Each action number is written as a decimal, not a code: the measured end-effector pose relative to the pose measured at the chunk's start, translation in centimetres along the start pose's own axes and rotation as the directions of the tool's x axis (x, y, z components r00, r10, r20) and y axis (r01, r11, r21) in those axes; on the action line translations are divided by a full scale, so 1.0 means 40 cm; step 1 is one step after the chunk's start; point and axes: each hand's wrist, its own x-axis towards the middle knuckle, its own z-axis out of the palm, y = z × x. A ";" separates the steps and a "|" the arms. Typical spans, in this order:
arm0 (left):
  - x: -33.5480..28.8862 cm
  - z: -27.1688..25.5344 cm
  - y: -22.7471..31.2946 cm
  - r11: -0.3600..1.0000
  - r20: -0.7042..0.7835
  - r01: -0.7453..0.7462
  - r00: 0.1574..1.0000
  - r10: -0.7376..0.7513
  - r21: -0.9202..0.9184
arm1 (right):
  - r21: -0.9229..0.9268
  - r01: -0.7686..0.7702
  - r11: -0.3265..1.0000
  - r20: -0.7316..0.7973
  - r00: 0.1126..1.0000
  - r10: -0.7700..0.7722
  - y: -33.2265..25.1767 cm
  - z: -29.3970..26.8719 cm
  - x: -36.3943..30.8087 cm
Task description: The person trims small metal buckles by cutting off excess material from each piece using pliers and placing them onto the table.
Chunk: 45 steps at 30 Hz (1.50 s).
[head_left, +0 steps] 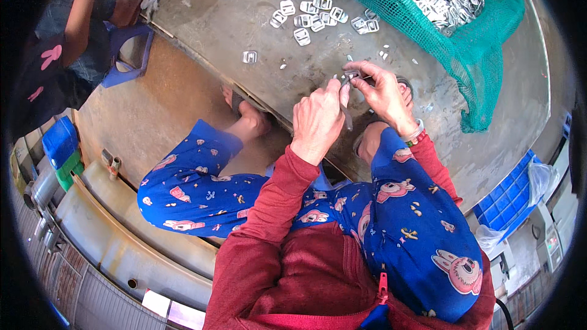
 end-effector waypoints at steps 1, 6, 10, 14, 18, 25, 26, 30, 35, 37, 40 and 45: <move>-0.003 0.000 -0.001 1.000 -0.002 0.005 1.000 -0.005 0.002 | 0.002 0.002 1.000 0.005 1.000 -0.002 -0.007 0.003 0.000; -0.008 0.011 -0.036 0.981 -0.023 -0.032 0.999 0.028 -0.190 | 0.516 -0.217 0.829 0.174 0.974 0.146 0.014 0.006 0.012; -0.001 0.023 -0.030 0.887 -0.055 -0.009 0.998 -0.018 -0.461 | 0.808 -0.371 0.459 0.215 0.909 0.357 0.059 -0.002 0.017; 0.008 0.026 -0.031 0.839 -0.090 0.037 0.991 -0.102 -0.543 | 0.774 -0.453 0.443 0.255 0.863 0.437 0.054 0.011 0.015; 0.003 0.030 -0.072 0.880 -0.048 0.120 0.986 -0.160 -0.460 | 0.133 -0.301 0.944 -0.059 0.949 0.311 -0.022 -0.026 0.007; -0.011 0.008 -0.105 0.910 -0.049 0.139 0.984 -0.171 -0.390 | -0.674 -0.011 0.739 -0.641 0.506 -0.577 -0.225 -0.324 0.097; -0.011 0.011 -0.108 0.918 -0.058 0.133 0.984 -0.167 -0.374 | -0.683 0.042 0.729 -0.575 0.584 -0.573 -0.220 -0.317 0.106; -0.024 -0.015 -0.095 0.915 -0.052 0.133 0.985 -0.165 -0.381 | -0.210 0.194 0.958 -0.107 0.970 -0.220 -0.202 -0.093 0.162; -0.071 -0.040 -0.121 0.945 -0.032 0.173 0.981 -0.189 -0.279 | -0.538 0.212 0.816 0.187 0.974 -0.130 -0.030 0.169 0.274; -0.098 -0.050 -0.142 0.944 -0.056 0.165 0.981 -0.188 -0.285 | -0.619 0.246 0.746 0.185 0.969 -0.166 -0.005 0.197 0.298; -0.116 -0.051 -0.167 0.935 -0.059 0.201 0.972 -0.227 -0.292 | -0.503 0.223 0.835 0.096 0.975 -0.202 0.031 0.197 0.315; -0.081 -0.037 -0.168 0.938 -0.127 0.161 0.970 -0.207 -0.306 | 0.146 -0.225 0.963 0.077 0.973 0.215 0.068 0.111 0.274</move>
